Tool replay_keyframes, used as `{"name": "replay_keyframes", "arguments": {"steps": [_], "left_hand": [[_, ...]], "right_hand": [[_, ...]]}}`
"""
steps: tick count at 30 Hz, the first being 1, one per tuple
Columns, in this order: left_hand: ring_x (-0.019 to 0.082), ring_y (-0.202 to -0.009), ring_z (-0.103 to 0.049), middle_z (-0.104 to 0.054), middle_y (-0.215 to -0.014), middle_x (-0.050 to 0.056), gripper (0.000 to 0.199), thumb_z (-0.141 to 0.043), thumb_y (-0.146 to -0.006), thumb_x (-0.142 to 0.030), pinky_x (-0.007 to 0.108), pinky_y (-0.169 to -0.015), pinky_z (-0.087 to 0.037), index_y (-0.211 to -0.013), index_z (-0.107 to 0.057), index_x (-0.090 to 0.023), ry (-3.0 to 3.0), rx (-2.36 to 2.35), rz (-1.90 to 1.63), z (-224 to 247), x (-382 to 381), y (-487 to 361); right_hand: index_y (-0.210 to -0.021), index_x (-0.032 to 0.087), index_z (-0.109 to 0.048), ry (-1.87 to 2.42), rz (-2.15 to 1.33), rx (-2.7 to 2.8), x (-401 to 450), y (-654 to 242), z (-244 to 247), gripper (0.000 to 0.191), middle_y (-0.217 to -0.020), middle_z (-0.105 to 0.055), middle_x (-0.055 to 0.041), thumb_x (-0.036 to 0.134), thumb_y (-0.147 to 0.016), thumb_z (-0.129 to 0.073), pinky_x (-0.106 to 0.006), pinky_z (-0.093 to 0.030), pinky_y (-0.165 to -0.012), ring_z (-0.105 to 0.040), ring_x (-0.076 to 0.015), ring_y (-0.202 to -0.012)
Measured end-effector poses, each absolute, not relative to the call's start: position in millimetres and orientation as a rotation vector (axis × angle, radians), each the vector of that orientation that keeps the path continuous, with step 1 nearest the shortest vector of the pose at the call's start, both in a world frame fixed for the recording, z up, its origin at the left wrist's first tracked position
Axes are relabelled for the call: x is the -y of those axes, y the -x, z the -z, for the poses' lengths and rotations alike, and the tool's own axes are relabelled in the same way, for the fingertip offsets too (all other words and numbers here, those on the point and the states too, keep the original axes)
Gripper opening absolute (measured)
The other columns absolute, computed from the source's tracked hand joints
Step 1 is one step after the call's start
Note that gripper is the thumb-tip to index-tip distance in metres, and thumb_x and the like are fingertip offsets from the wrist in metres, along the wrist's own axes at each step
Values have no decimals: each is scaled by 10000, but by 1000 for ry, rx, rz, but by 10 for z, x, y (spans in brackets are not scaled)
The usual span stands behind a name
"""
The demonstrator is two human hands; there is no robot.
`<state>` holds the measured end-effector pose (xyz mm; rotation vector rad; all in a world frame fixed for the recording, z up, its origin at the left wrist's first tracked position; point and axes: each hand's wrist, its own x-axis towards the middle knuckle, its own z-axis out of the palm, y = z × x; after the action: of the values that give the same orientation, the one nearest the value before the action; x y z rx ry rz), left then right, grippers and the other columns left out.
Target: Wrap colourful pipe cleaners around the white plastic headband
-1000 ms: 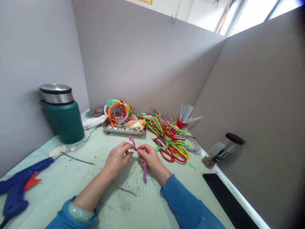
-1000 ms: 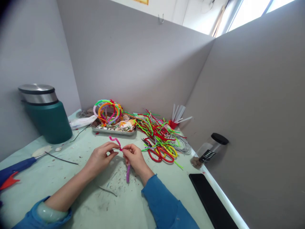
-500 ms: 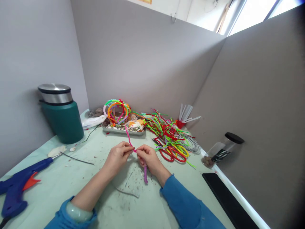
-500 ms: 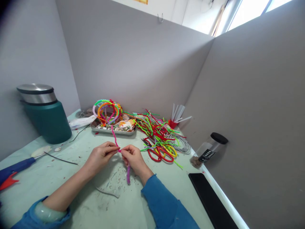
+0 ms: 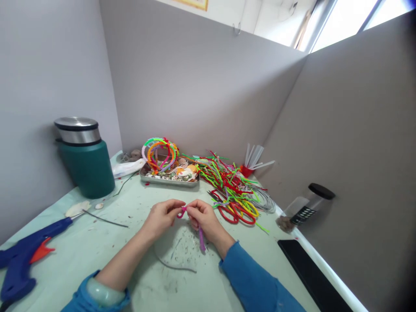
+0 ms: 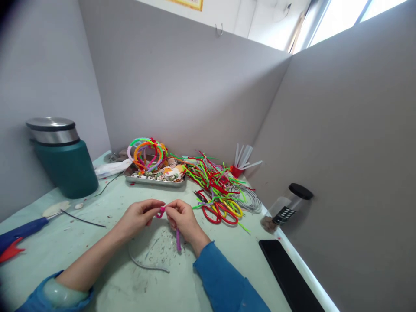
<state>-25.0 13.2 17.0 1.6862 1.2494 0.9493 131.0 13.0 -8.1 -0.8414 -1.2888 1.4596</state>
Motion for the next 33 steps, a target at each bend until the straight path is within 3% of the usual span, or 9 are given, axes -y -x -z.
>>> {"name": "replay_keyframes", "arguments": {"steps": [7,10,14,20,27,33], "left_hand": [[47,-352,-302,-515,-519,-53,430,-551,-666,-409,190,-374,-228,-981,-567,-118,-1393,-1160,-885,-208,-104,218],[72,-424,-408,-602,-640,1,391,-539,-687,-388,201,-430,-302,-972,-582,-124,-1509,-1181,-911,-188,-111,228],[141,-663,-552,-666,-856,50,244,-510,-721,-281,229,-604,-383,-903,-637,-179,-1910,-1353,-941,-141,-119,256],[166,-763,-579,-672,-856,36,180,-493,-741,-239,229,-668,-377,-830,-649,-223,-2243,-1525,-841,-123,-99,281],[168,-778,-585,-675,-880,21,232,-495,-749,-268,235,-681,-396,-936,-628,-230,-2224,-1483,-910,-151,-80,276],[174,-791,-589,-685,-885,38,236,-466,-776,-297,246,-710,-396,-884,-659,-215,-2151,-1412,-961,-162,-87,270]], "right_hand": [[-766,167,-521,850,-1470,1302,-126,-1306,68,190,-466,-439,85,342,-731,-586,-155,-256,-338,-333,-33,-337],[-764,167,-517,856,-1458,1312,-130,-1302,74,165,-449,-427,89,321,-744,-573,-155,-240,-325,-313,-34,-328],[-777,167,-518,866,-1437,1303,-139,-1301,96,148,-470,-429,88,303,-742,-565,-157,-222,-315,-293,-33,-329],[-766,171,-518,871,-1454,1286,-139,-1292,86,154,-473,-431,89,309,-731,-578,-157,-205,-311,-286,-29,-324],[-772,173,-510,904,-1450,1237,-141,-1290,49,195,-442,-378,103,334,-715,-606,-162,-167,-310,-253,-29,-317],[-765,176,-507,920,-1445,1232,-137,-1281,40,210,-435,-365,109,346,-704,-614,-165,-153,-309,-234,-26,-310]]}}
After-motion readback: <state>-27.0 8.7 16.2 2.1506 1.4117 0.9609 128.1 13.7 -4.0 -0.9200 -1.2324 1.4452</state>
